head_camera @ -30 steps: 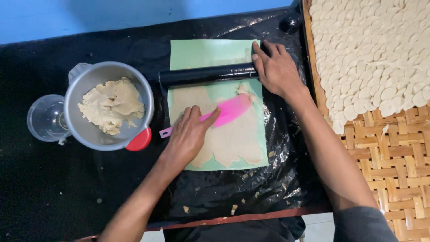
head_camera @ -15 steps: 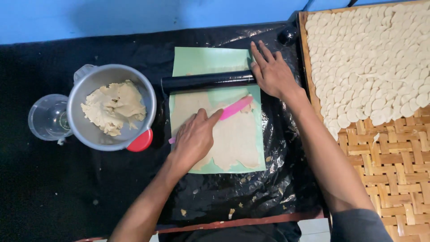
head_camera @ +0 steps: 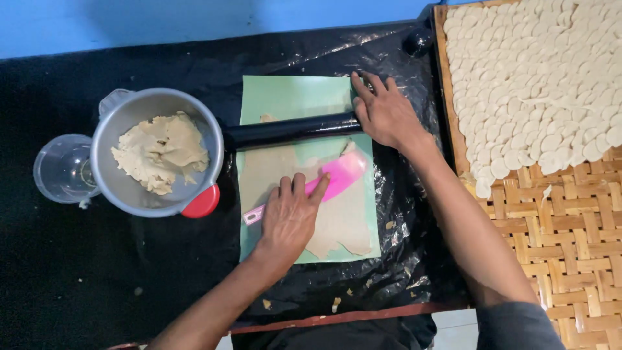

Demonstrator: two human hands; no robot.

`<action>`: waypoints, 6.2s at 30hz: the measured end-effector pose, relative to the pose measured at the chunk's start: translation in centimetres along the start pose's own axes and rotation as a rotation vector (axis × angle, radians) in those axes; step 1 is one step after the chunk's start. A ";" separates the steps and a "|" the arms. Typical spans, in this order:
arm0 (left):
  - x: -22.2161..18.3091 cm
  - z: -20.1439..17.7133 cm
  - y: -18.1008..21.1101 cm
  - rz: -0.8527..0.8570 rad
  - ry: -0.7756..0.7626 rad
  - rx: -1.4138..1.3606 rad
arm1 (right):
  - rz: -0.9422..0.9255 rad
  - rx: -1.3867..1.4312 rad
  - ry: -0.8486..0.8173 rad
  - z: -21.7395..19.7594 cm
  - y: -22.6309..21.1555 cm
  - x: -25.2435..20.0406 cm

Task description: Spread dough onto a plastic mat using a spatula and a rolling pin-like tube.

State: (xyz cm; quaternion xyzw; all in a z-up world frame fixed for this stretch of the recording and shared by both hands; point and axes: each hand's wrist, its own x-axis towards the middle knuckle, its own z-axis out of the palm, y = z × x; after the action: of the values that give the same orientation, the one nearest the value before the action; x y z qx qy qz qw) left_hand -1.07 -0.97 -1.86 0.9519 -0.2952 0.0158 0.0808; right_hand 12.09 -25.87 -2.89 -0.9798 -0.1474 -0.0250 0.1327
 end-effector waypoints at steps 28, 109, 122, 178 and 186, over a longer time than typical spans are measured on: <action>-9.3 0.2 -5.5 -0.661 0.422 -0.413 | -0.302 -0.161 0.049 -1.3 -0.6 -7.1; 0.4 1.1 2.9 0.205 0.240 -0.161 | 0.060 -0.015 0.111 -1.8 -3.6 -15.5; -0.5 -1.2 3.4 0.194 0.154 -0.285 | -0.046 0.034 0.057 -3.9 -3.8 -19.2; 7.3 -1.2 -3.8 -0.099 0.314 -0.385 | 0.031 0.330 0.350 -2.2 0.2 -6.8; 5.8 -0.6 -3.8 -0.151 0.263 -0.414 | -0.124 0.066 0.032 -3.3 -3.1 -8.3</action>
State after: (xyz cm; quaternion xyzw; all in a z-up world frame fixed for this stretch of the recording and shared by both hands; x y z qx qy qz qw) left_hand 5.88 -0.99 -1.36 0.9241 -0.2071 0.0727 0.3128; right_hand 3.21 -26.22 0.30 -0.9634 -0.2063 -0.0442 0.1653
